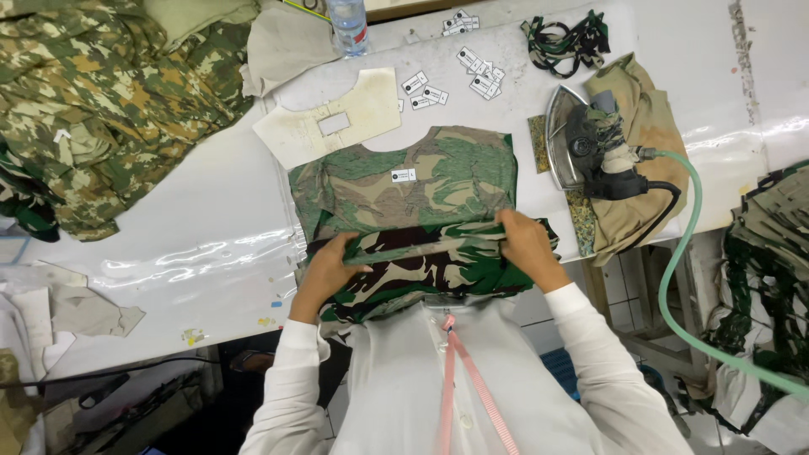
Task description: The person irons a camouflage-patterned garment on a white table. They repeatedly place a small rectangular label on the garment, iron over it, and then remove the label. This process is repeated multiple times throughout the video.
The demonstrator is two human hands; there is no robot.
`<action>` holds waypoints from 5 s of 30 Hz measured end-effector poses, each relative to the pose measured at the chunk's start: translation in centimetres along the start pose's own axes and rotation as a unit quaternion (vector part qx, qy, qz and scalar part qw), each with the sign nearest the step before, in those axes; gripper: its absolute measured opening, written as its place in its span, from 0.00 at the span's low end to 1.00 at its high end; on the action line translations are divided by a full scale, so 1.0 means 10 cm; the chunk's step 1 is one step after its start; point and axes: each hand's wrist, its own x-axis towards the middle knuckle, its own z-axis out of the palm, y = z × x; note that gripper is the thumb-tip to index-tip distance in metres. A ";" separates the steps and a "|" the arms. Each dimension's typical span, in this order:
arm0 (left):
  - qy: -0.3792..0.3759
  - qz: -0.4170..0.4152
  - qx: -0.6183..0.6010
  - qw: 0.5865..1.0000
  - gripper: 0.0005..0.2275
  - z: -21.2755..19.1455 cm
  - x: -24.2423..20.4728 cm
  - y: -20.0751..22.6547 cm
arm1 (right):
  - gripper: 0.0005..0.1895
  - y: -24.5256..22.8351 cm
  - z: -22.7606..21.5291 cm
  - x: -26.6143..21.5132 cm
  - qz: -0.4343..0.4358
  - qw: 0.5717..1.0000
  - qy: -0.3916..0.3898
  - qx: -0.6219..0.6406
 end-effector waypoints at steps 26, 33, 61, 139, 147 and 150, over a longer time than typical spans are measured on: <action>-0.005 0.300 0.202 0.932 0.17 0.50 1.39 0.16 | 0.18 0.11 0.48 1.75 0.014 0.981 0.078 -0.176; -0.109 0.287 0.049 0.950 0.17 0.83 1.41 0.05 | 0.10 0.34 0.92 1.99 -0.053 0.997 0.023 -0.049; 0.515 -0.216 -0.223 0.799 0.21 -0.75 2.26 -0.80 | 0.27 0.01 0.92 1.56 0.069 0.994 0.071 -0.045; 0.257 0.158 0.300 0.905 0.30 0.28 1.62 -0.55 | 0.22 -0.28 0.91 1.49 0.064 0.989 0.078 -0.108; 0.207 0.139 0.273 0.929 0.34 0.31 1.63 -0.64 | 0.27 -0.26 0.83 1.45 0.054 0.996 0.038 -0.067; 0.200 0.136 0.256 0.936 0.33 0.28 1.61 -0.61 | 0.27 -0.28 0.83 1.44 0.065 0.996 0.036 -0.058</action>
